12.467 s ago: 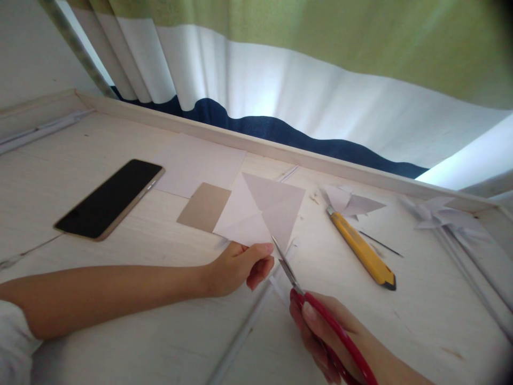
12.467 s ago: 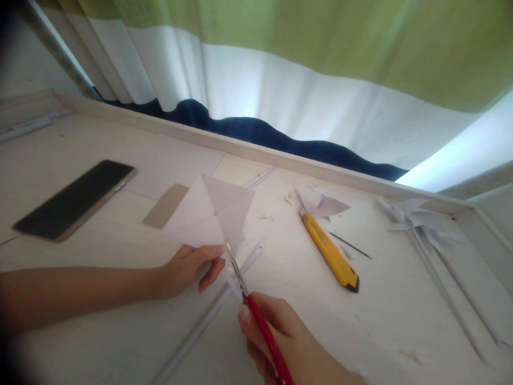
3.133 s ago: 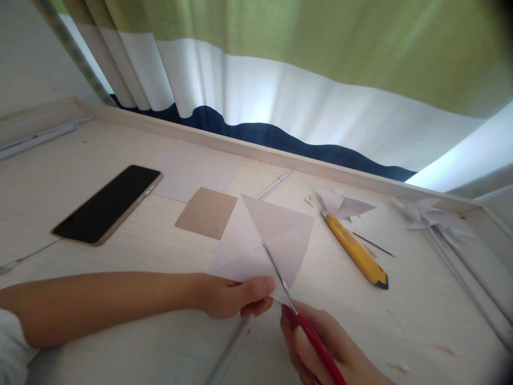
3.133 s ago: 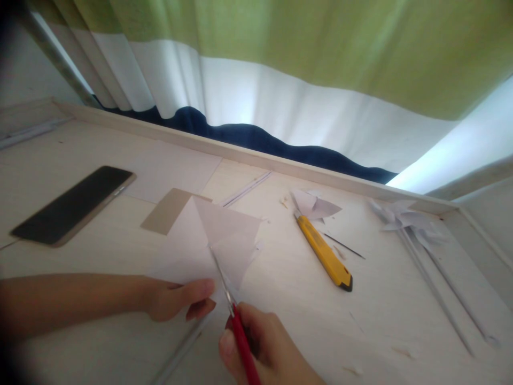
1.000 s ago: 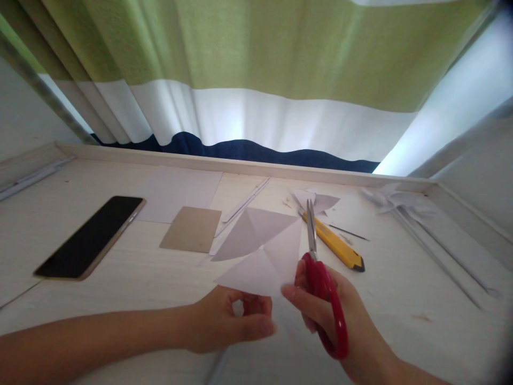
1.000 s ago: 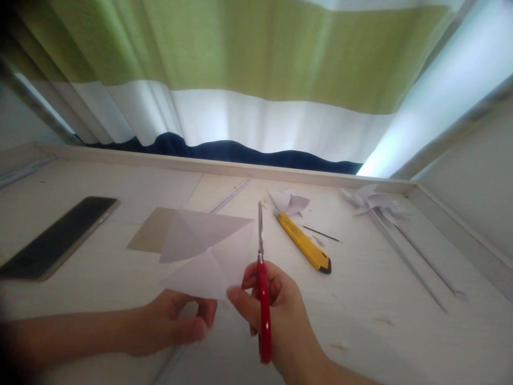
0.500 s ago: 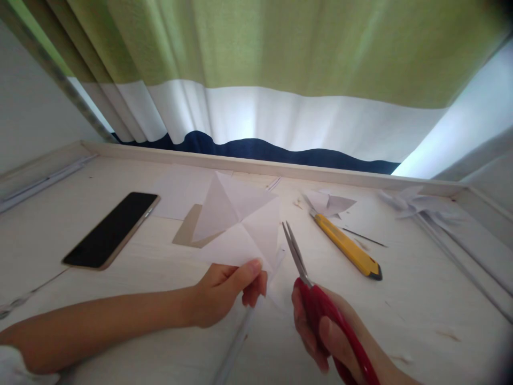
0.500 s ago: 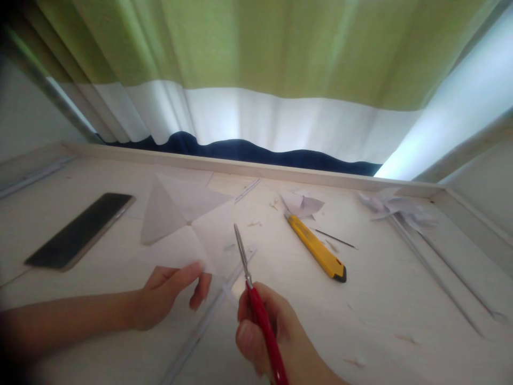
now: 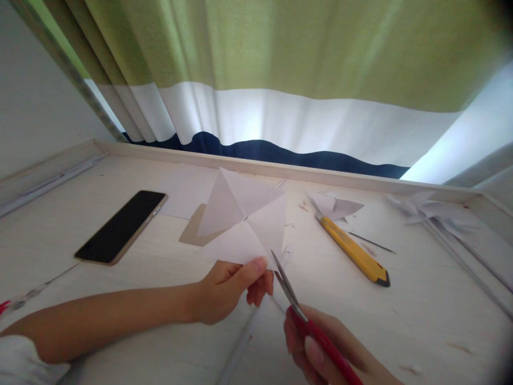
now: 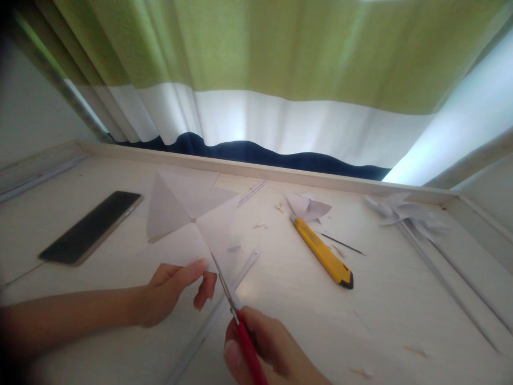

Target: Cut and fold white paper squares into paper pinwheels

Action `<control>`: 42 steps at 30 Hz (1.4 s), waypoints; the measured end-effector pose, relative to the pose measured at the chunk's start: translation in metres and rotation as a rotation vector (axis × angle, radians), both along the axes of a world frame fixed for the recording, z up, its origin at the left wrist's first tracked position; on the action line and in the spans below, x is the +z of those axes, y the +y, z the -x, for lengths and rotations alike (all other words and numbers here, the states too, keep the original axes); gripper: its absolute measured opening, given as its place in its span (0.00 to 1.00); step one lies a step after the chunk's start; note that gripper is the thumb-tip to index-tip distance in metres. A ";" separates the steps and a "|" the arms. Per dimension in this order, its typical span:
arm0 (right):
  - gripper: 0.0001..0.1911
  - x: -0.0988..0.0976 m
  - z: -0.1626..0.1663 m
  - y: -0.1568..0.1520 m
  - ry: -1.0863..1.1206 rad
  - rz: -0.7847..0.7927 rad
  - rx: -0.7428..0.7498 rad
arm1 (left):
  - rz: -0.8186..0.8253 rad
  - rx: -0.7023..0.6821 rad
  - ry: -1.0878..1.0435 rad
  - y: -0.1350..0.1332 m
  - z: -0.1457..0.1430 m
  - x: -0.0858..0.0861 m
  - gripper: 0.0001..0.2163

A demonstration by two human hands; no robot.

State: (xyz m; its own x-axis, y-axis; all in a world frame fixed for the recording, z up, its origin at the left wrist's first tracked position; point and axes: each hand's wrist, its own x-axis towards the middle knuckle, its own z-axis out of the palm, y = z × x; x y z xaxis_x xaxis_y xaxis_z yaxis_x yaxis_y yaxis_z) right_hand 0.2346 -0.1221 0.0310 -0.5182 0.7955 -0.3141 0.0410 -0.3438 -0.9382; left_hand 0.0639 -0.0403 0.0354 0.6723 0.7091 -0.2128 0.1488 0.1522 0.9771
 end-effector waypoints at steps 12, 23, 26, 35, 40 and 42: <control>0.22 0.003 0.001 -0.003 0.029 0.006 0.008 | -0.031 -0.101 0.008 -0.002 0.000 0.000 0.21; 0.23 0.006 0.002 -0.002 0.003 0.001 0.015 | -0.051 -0.119 0.008 -0.002 0.003 0.002 0.21; 0.22 0.007 0.003 -0.003 -0.004 0.008 0.000 | -0.037 -0.120 0.015 -0.002 0.003 0.001 0.21; 0.26 0.004 0.008 -0.005 -0.012 0.044 -0.066 | 0.003 -0.107 -0.001 -0.003 0.002 0.000 0.21; 0.26 0.003 0.006 -0.004 -0.024 0.037 -0.031 | 0.004 -0.111 -0.010 -0.003 0.002 -0.001 0.21; 0.25 0.003 0.006 -0.004 -0.026 0.044 -0.020 | 0.006 -0.109 -0.006 -0.003 0.002 0.000 0.21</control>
State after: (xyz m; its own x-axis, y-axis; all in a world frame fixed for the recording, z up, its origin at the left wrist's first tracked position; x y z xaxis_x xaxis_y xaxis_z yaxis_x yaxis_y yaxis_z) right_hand 0.2286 -0.1263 0.0345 -0.4935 0.7908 -0.3621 0.0575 -0.3857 -0.9208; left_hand 0.0616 -0.0432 0.0352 0.7464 0.6306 -0.2127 0.1589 0.1414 0.9771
